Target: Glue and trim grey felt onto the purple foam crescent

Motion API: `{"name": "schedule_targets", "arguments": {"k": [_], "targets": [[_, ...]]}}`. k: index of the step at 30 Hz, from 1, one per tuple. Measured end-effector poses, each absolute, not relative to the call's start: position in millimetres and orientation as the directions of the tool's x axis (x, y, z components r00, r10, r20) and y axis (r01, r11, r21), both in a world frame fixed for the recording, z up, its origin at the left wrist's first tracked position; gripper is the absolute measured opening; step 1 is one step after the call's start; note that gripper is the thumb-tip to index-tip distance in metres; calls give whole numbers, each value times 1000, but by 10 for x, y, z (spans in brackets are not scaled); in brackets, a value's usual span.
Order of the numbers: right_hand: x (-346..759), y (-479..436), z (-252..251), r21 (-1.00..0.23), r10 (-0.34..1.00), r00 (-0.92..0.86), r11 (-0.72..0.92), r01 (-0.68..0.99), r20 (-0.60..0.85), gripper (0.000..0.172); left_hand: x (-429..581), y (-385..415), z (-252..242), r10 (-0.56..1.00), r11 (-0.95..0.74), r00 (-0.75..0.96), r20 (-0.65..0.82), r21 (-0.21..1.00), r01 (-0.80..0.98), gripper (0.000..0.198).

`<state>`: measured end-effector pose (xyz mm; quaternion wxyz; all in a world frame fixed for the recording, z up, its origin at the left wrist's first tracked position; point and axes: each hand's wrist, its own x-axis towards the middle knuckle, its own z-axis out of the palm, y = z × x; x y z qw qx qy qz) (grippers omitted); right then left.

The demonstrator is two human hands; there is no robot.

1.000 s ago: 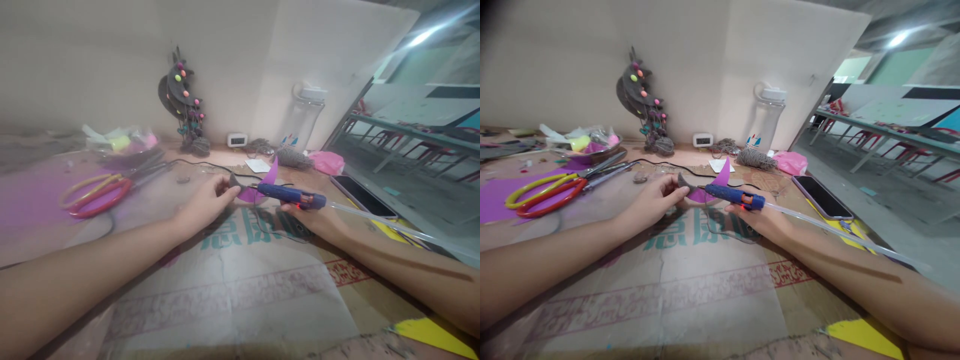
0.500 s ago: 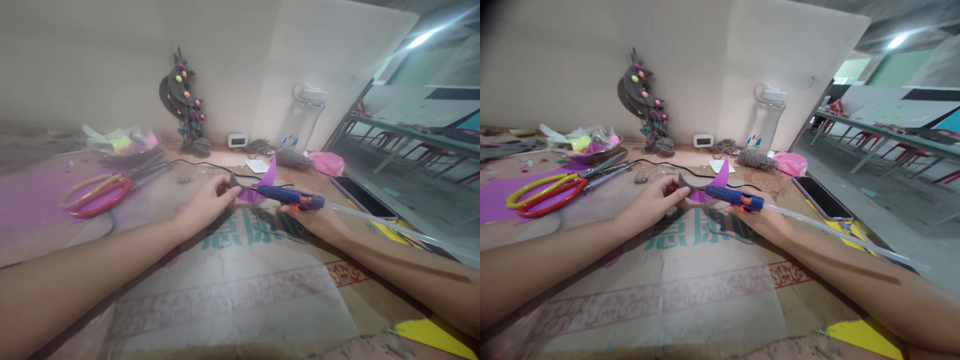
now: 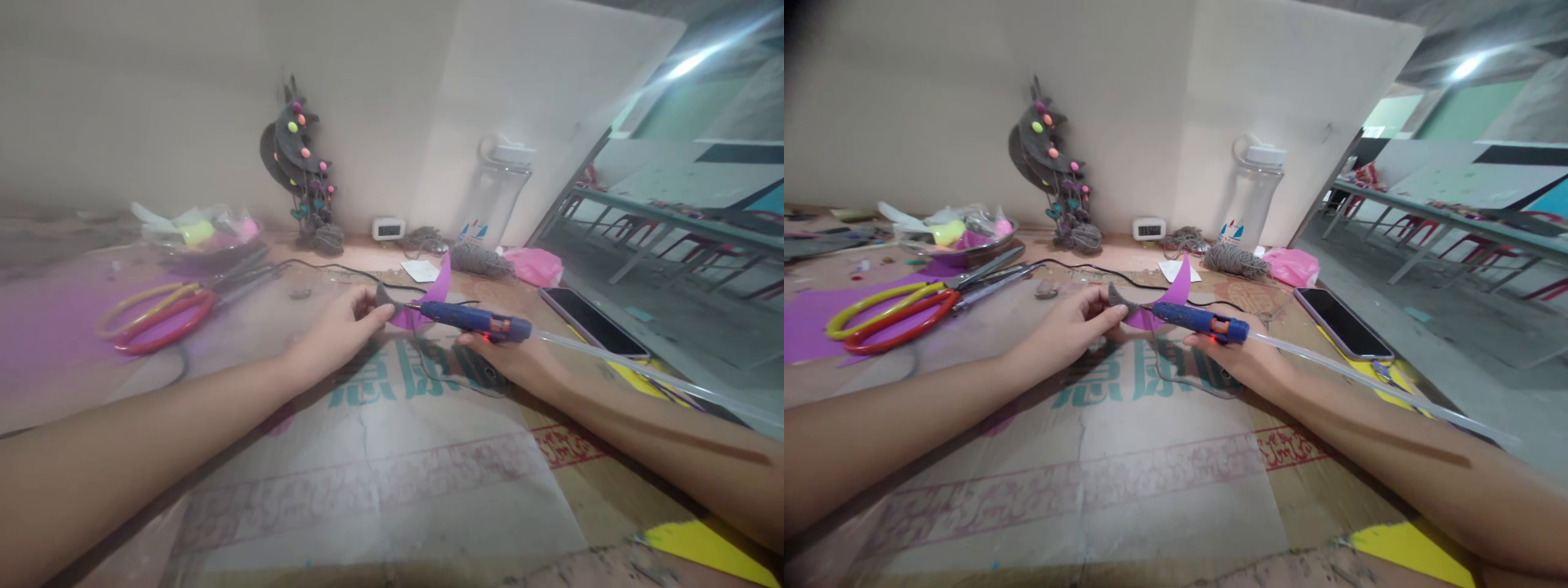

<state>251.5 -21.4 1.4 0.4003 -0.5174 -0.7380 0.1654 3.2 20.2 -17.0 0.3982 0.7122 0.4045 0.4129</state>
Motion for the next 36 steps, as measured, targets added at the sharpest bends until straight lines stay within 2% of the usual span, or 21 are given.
{"name": "schedule_targets", "arguments": {"k": [4, 16, 36], "targets": [[2519, -215, 20, -649, 904, -194, 410, 641, 380, 21, 35, 202, -184, 911, -345, 321, 260, 905, 247, 20], [2513, -218, 47, -640, 922, -181, 370, 674, 342, 21, 40, 190, -166, 902, -357, 335, 271, 905, 230, 19], [2565, -181, 53, -595, 900, -183, 403, 695, 396, 22, 42, 187, -159, 895, -370, 343, 286, 905, 210, 14]]}}
